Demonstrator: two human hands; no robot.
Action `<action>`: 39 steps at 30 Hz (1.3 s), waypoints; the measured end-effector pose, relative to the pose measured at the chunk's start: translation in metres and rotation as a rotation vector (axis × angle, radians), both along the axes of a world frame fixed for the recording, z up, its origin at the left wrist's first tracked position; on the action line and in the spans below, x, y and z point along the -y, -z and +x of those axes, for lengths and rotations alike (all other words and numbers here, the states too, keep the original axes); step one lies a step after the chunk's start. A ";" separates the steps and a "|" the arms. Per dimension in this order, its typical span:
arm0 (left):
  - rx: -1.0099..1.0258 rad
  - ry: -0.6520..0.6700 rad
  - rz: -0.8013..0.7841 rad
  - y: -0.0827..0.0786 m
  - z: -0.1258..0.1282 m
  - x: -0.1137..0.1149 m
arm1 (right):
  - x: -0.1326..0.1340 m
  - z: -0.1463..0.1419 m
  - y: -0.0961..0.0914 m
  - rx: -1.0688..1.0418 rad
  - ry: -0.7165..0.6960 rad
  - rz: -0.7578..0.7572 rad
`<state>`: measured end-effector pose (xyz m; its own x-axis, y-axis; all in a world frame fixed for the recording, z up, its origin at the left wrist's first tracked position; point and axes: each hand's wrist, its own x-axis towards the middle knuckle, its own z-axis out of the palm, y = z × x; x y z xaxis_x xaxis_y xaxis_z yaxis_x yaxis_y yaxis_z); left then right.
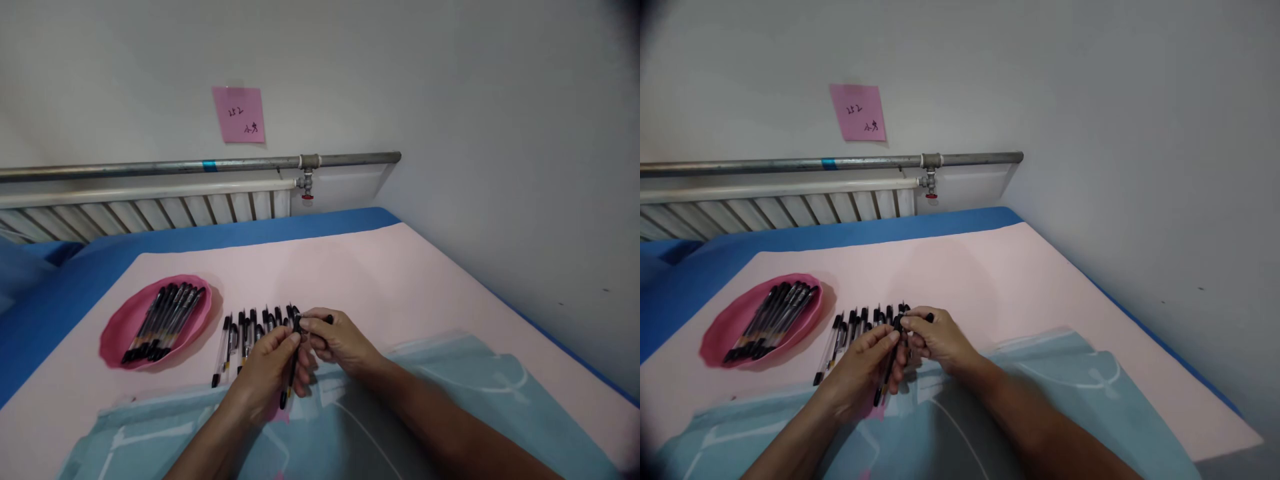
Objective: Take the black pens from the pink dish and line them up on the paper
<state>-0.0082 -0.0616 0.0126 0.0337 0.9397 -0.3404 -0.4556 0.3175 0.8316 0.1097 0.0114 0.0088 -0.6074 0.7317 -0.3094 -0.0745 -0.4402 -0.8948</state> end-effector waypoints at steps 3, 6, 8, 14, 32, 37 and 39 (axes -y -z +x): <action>-0.013 0.012 0.008 0.003 0.001 0.000 | 0.001 -0.001 0.003 -0.005 -0.032 -0.010; -0.043 0.051 0.010 0.006 0.000 0.000 | 0.003 -0.003 0.003 -0.004 -0.001 0.019; -0.095 0.095 0.041 0.005 -0.003 0.000 | 0.001 -0.001 0.001 0.002 0.013 0.014; -0.357 -0.168 0.099 -0.009 -0.033 0.001 | -0.032 0.022 -0.005 0.095 0.118 0.017; -0.423 -0.130 0.077 -0.011 -0.048 0.000 | -0.060 -0.010 0.023 0.477 -0.069 0.196; -0.440 -0.146 0.075 -0.010 -0.046 0.000 | -0.058 -0.013 0.019 0.529 -0.077 0.267; -0.454 -0.164 0.080 -0.009 -0.046 0.000 | -0.056 -0.014 0.019 0.551 -0.075 0.291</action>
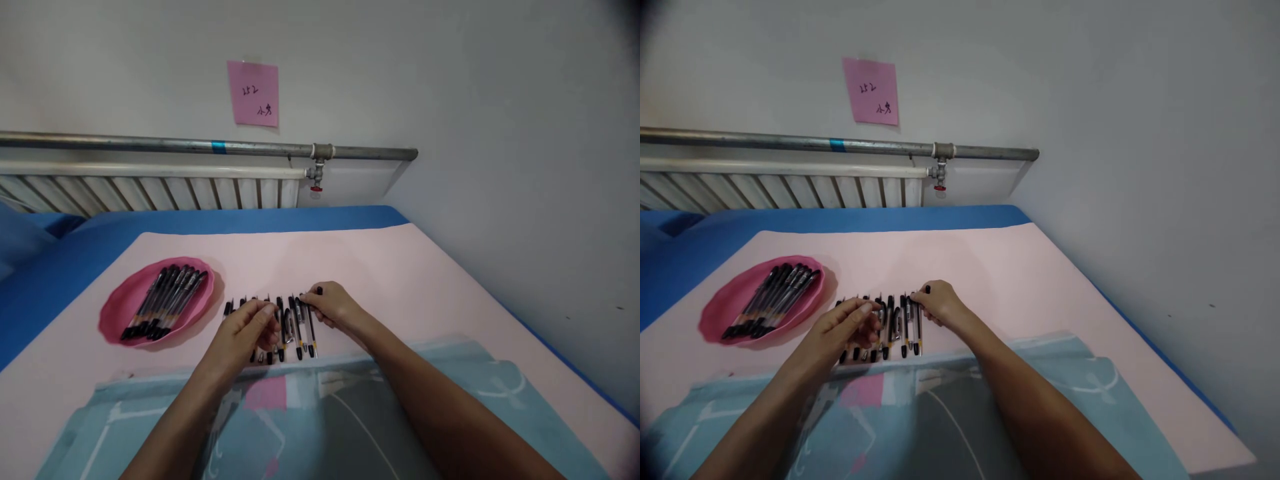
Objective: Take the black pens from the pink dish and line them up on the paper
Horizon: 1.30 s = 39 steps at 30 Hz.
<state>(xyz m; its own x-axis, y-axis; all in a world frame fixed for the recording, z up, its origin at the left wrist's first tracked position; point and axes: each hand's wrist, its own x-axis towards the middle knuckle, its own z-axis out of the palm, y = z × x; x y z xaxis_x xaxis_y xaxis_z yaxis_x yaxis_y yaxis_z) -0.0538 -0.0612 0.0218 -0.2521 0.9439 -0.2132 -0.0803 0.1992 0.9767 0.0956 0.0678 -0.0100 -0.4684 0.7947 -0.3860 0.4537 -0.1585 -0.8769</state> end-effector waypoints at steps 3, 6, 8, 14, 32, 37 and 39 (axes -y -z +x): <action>-0.011 0.006 -0.002 0.001 0.000 0.000 | 0.001 -0.001 0.000 0.029 0.001 0.033; -0.025 0.005 -0.002 -0.001 -0.001 0.001 | 0.002 -0.002 -0.001 0.055 0.002 0.062; -0.032 0.021 0.001 -0.002 -0.001 0.001 | 0.003 -0.002 -0.001 0.071 0.004 0.080; -0.069 0.048 -0.009 -0.004 -0.002 0.002 | 0.001 -0.001 0.000 0.101 0.023 0.113; -0.193 0.079 -0.025 -0.002 -0.006 0.002 | 0.007 0.006 0.001 0.127 -0.030 0.215; -0.170 0.055 -0.031 -0.001 -0.009 0.002 | 0.017 0.020 -0.002 0.174 -0.086 0.252; -0.182 0.047 -0.019 0.000 -0.010 0.001 | 0.023 0.028 -0.005 0.201 -0.164 0.273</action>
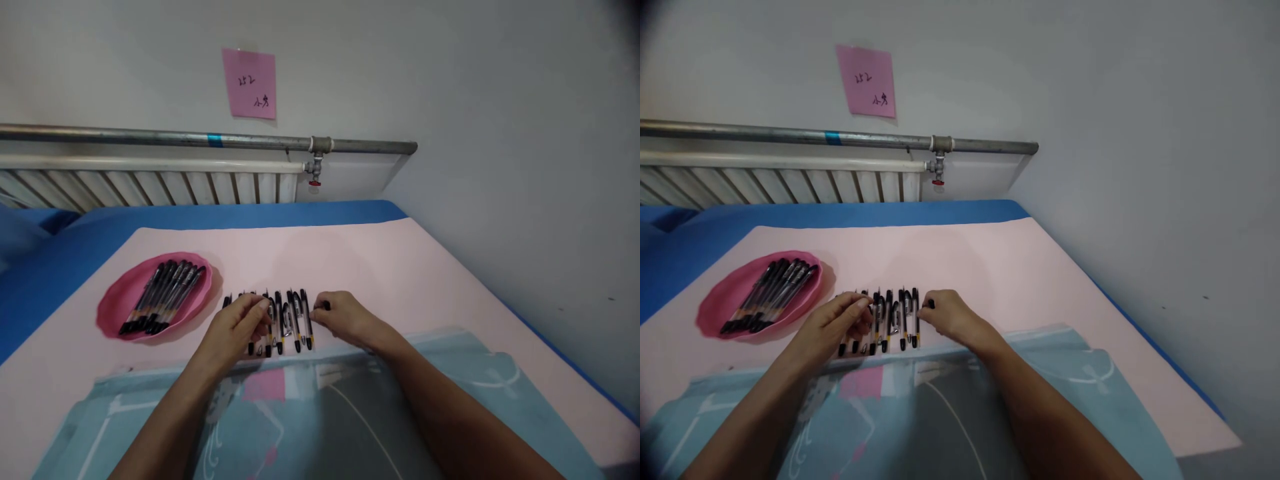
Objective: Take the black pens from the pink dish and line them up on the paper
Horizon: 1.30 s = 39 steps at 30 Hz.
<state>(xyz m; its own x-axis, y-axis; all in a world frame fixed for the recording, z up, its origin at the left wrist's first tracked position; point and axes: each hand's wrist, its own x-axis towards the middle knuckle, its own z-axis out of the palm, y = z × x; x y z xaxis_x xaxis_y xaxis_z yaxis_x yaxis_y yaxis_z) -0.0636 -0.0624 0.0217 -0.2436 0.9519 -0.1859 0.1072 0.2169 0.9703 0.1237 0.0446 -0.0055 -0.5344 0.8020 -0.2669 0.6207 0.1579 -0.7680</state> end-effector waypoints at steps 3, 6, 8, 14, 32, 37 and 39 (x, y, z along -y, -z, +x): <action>-0.015 -0.001 0.003 0.001 -0.001 0.000 | 0.008 0.008 -0.004 0.029 -0.132 0.024; -0.028 0.006 -0.003 0.001 -0.001 -0.001 | 0.013 0.010 -0.011 0.069 -0.253 -0.001; -0.037 0.009 -0.006 0.001 -0.001 -0.001 | 0.013 0.011 -0.015 0.067 -0.277 -0.011; -0.065 0.025 -0.016 0.003 -0.002 -0.001 | 0.008 0.012 -0.014 -0.011 -0.030 0.104; -0.109 0.051 -0.039 0.008 -0.005 -0.002 | 0.008 0.003 -0.006 -0.003 -0.110 0.289; -0.222 0.015 0.009 0.006 -0.012 -0.003 | 0.010 0.001 -0.009 -0.011 -0.143 0.310; -0.354 -0.044 0.031 0.004 -0.021 -0.002 | 0.010 0.000 -0.009 -0.013 -0.144 0.344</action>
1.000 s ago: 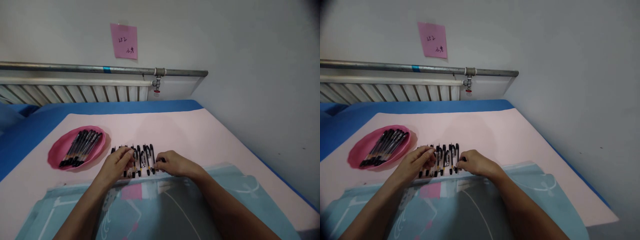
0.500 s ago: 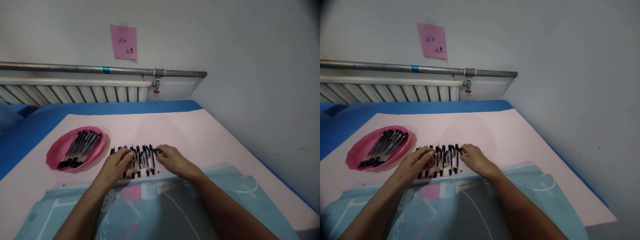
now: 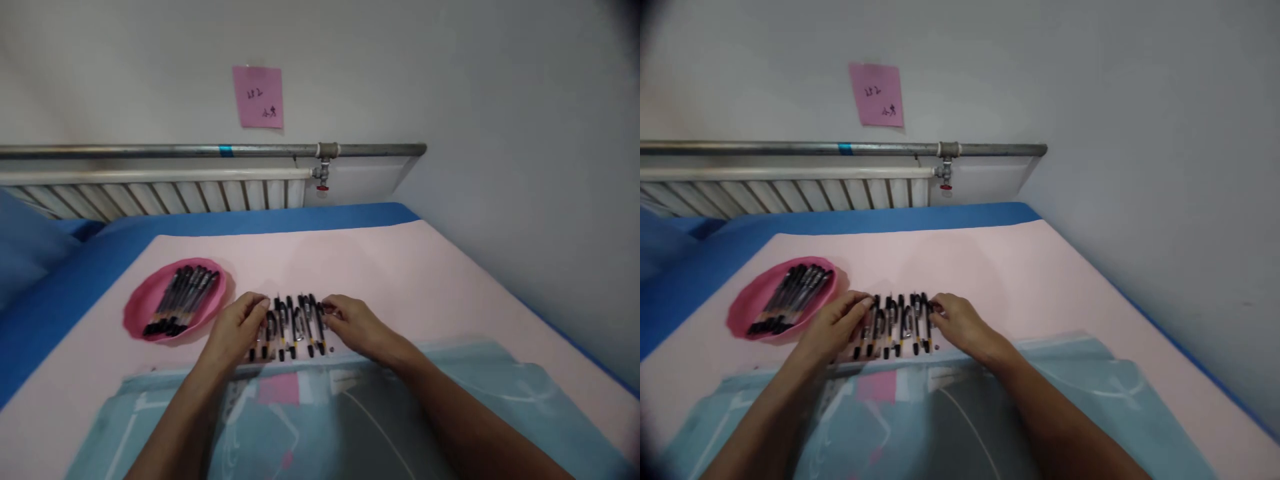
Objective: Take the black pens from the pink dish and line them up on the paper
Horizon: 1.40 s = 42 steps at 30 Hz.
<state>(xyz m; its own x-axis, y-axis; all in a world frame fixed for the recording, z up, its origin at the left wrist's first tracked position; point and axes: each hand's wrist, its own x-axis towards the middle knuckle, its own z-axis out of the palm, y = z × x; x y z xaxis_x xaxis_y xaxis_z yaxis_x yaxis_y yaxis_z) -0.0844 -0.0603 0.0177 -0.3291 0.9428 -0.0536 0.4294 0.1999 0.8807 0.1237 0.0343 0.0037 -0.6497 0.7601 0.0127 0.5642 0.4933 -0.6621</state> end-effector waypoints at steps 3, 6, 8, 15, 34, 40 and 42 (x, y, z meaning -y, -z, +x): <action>-0.230 -0.178 0.088 -0.003 -0.025 0.001 | -0.002 -0.001 0.002 0.014 0.034 0.065; -0.546 -0.430 -0.008 -0.004 -0.055 0.001 | -0.006 -0.001 0.004 0.013 0.047 0.077; -0.694 -0.499 -0.127 -0.002 -0.072 0.000 | -0.008 0.000 0.004 0.015 0.047 0.069; -0.829 -0.458 -0.288 0.010 -0.086 -0.009 | -0.009 0.003 0.002 0.031 0.052 0.069; 0.438 0.067 -0.024 0.003 0.034 -0.003 | 0.017 -0.008 -0.020 -0.539 0.086 -0.357; 0.857 0.154 -0.068 0.008 0.076 0.003 | 0.031 -0.016 -0.012 -0.785 0.104 -0.625; 0.904 0.162 -0.146 0.006 0.076 0.004 | 0.031 -0.017 -0.010 -0.815 0.113 -0.684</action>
